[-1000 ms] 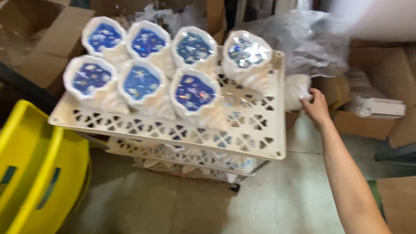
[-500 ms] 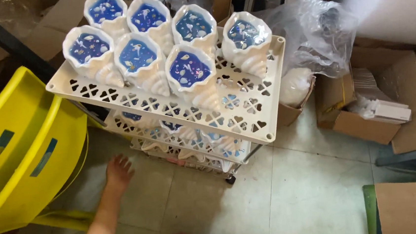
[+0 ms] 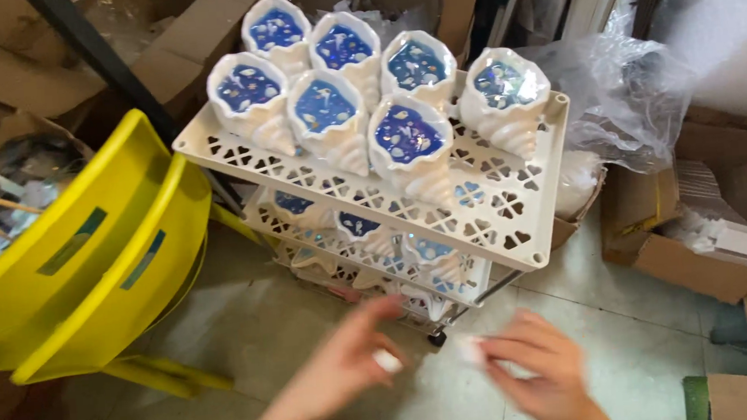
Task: Melting wax and preparing candle-making materials in a workshop.
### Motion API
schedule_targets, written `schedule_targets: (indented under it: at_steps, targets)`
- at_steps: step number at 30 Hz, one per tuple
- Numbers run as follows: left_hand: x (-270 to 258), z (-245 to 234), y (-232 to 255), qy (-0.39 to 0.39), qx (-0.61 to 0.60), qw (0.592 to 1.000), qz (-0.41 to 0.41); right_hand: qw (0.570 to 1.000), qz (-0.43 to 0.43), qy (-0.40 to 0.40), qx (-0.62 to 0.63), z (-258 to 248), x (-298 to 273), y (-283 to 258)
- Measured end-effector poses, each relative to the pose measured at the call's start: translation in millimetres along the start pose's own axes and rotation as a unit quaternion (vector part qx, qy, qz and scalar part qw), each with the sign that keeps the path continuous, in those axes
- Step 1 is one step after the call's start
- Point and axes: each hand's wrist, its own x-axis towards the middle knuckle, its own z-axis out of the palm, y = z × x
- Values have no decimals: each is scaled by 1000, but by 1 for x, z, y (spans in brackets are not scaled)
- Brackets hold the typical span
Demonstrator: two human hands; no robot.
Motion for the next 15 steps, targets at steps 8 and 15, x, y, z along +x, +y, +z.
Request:
schedule_targets:
  at_steps: [8, 15]
  targets:
    - [12, -86, -80, 320, -23, 947, -24, 982, 105, 158, 22, 35, -2, 36]
    - [89, -254, -198, 412, 333, 834, -156, 977, 139, 103, -121, 29, 31, 41]
